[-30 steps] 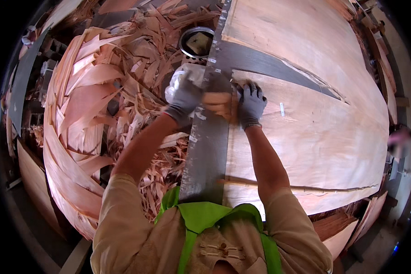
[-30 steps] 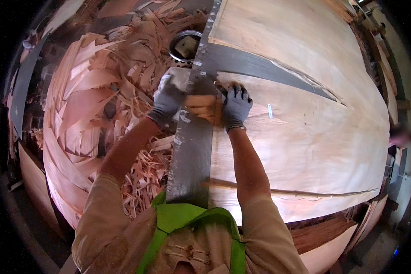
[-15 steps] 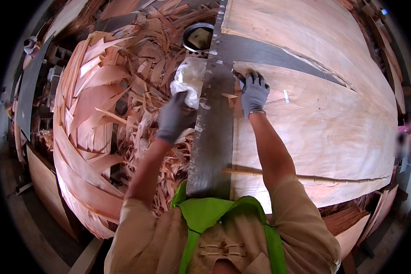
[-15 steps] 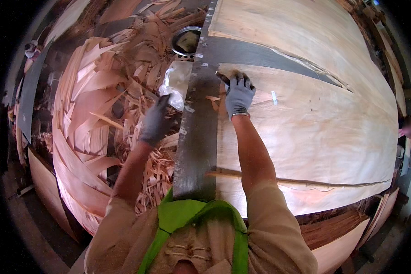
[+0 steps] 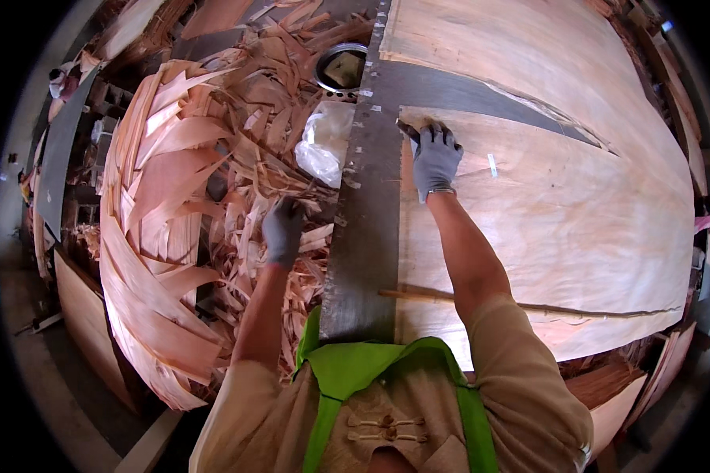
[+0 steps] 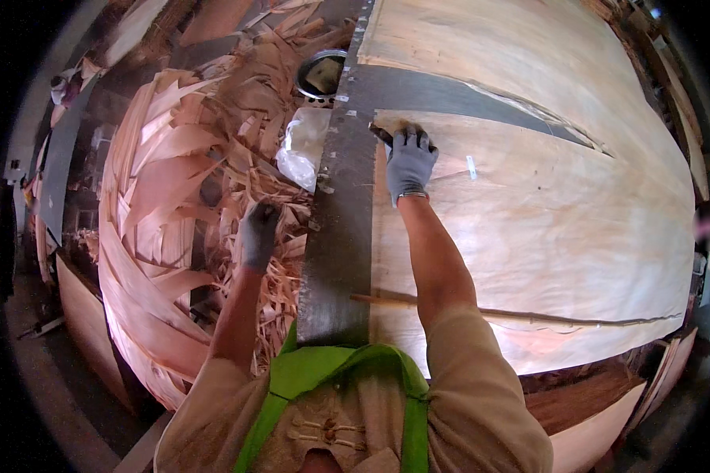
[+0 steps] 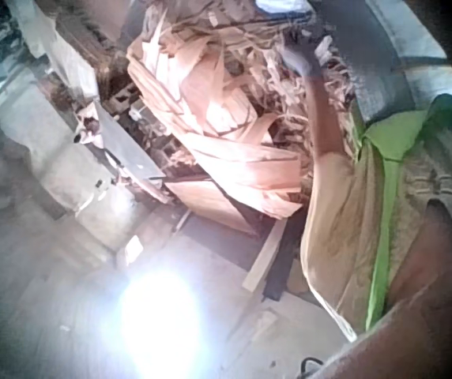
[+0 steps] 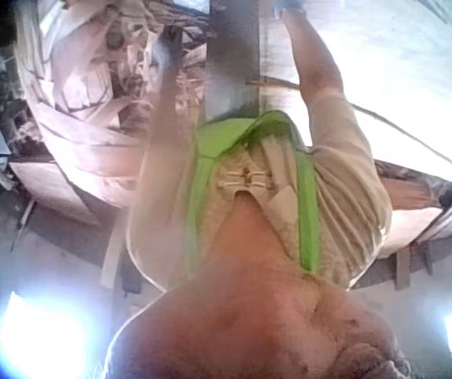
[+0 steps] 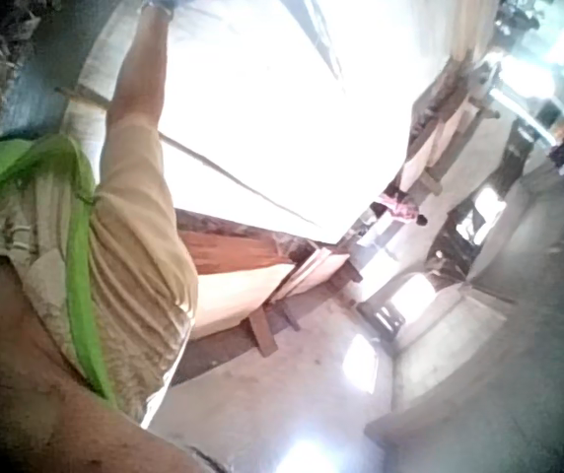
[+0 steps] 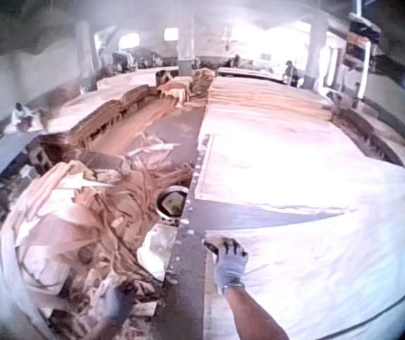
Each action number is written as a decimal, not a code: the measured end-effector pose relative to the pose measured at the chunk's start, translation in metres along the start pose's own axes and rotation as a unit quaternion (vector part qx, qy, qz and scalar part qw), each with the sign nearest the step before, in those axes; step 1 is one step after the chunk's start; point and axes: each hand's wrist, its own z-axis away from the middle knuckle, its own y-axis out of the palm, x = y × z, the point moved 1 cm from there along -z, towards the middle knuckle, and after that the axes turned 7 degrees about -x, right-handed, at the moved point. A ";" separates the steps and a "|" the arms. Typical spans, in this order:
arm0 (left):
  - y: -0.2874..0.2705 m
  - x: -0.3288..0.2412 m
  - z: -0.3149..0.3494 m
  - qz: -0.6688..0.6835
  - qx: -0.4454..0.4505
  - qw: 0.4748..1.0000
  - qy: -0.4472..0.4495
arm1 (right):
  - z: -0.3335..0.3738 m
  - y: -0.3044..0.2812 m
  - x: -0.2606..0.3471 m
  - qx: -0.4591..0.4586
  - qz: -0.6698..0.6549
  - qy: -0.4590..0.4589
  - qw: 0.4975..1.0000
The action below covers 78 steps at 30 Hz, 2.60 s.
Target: The person picks up and turns over pieces of wood veneer on a large work surface, using a tool to cut off small strips and marking the surface with a pen.
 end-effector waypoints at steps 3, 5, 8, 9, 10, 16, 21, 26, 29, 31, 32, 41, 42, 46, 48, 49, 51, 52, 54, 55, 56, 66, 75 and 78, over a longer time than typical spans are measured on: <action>-0.038 0.006 0.046 -0.128 0.005 0.990 0.054 | 0.002 0.003 -0.005 -0.008 0.009 -0.001 1.000; -0.049 -0.027 0.060 -0.194 -0.046 0.971 0.135 | 0.001 0.003 -0.009 -0.016 0.010 0.002 1.000; -0.035 -0.060 0.064 -0.135 0.099 0.966 0.195 | 0.003 0.002 -0.003 -0.010 0.003 0.006 1.000; -0.022 -0.073 0.057 -0.098 0.126 0.963 0.219 | 0.001 0.001 -0.004 -0.007 0.004 0.008 1.000; -0.008 -0.092 0.049 -0.109 0.121 0.953 0.255 | 0.003 0.002 -0.008 -0.011 -0.012 0.019 1.000; 0.073 -0.123 -0.011 -0.148 0.163 0.941 0.258 | 0.026 -0.039 0.002 0.043 -0.028 0.089 0.995; 0.116 -0.101 -0.043 -0.156 0.102 0.876 0.445 | 0.041 -0.044 0.002 0.049 -0.003 0.125 0.991; 0.126 -0.108 -0.048 -0.118 0.186 0.869 0.442 | 0.032 -0.017 0.016 0.022 0.033 0.179 0.983; 0.122 -0.114 -0.058 -0.110 0.130 0.864 0.475 | 0.025 -0.008 0.029 0.006 0.049 0.165 0.985; 0.113 -0.111 -0.067 -0.058 0.011 0.854 0.517 | 0.027 -0.008 0.033 -0.006 0.044 0.161 0.986; 0.115 -0.102 -0.080 0.009 0.183 0.893 0.411 | 0.023 -0.008 0.033 -0.002 0.051 0.153 0.987; -0.030 0.045 -0.146 -0.031 0.264 0.892 0.366 | 0.159 -0.153 0.038 -0.199 -0.093 0.410 0.885; -0.041 0.039 -0.140 -0.106 0.203 0.884 0.408 | 0.190 -0.164 0.046 -0.172 -0.089 0.490 0.850; -0.023 -0.032 -0.095 -0.105 0.220 0.844 0.477 | 0.269 -0.167 0.081 -0.036 -0.071 0.608 0.790; 0.002 -0.081 -0.066 -0.080 0.304 0.798 0.515 | 0.265 -0.163 0.097 0.036 -0.073 0.616 0.784; 0.026 -0.082 -0.053 -0.065 0.288 0.768 0.568 | 0.257 -0.164 0.104 0.033 -0.061 0.610 0.789; 0.061 -0.112 -0.029 -0.123 0.289 0.706 0.634 | 0.248 -0.168 0.110 0.033 -0.028 0.604 0.796; 0.076 -0.112 -0.031 -0.108 0.271 0.693 0.660 | 0.237 -0.169 0.113 0.062 -0.041 0.606 0.792; 0.100 -0.115 -0.028 -0.100 0.284 0.669 0.679 | 0.230 -0.173 0.119 0.057 -0.039 0.598 0.799; 0.110 -0.118 -0.027 -0.110 0.311 0.663 0.672 | 0.228 -0.175 0.122 0.056 -0.036 0.596 0.801; 0.121 -0.118 -0.031 -0.122 0.337 0.656 0.665 | 0.225 -0.179 0.127 0.032 -0.038 0.600 0.799; 0.187 -0.127 -0.187 0.205 0.506 0.828 -0.128 | 0.229 -0.161 0.126 0.012 -0.020 0.682 0.731; 0.193 -0.160 -0.167 0.287 0.598 0.666 -0.343 | 0.268 -0.134 0.115 -0.105 -0.092 0.747 0.650; 0.188 -0.146 -0.170 0.241 0.621 0.671 -0.325 | 0.285 -0.128 0.114 -0.187 -0.183 0.743 0.617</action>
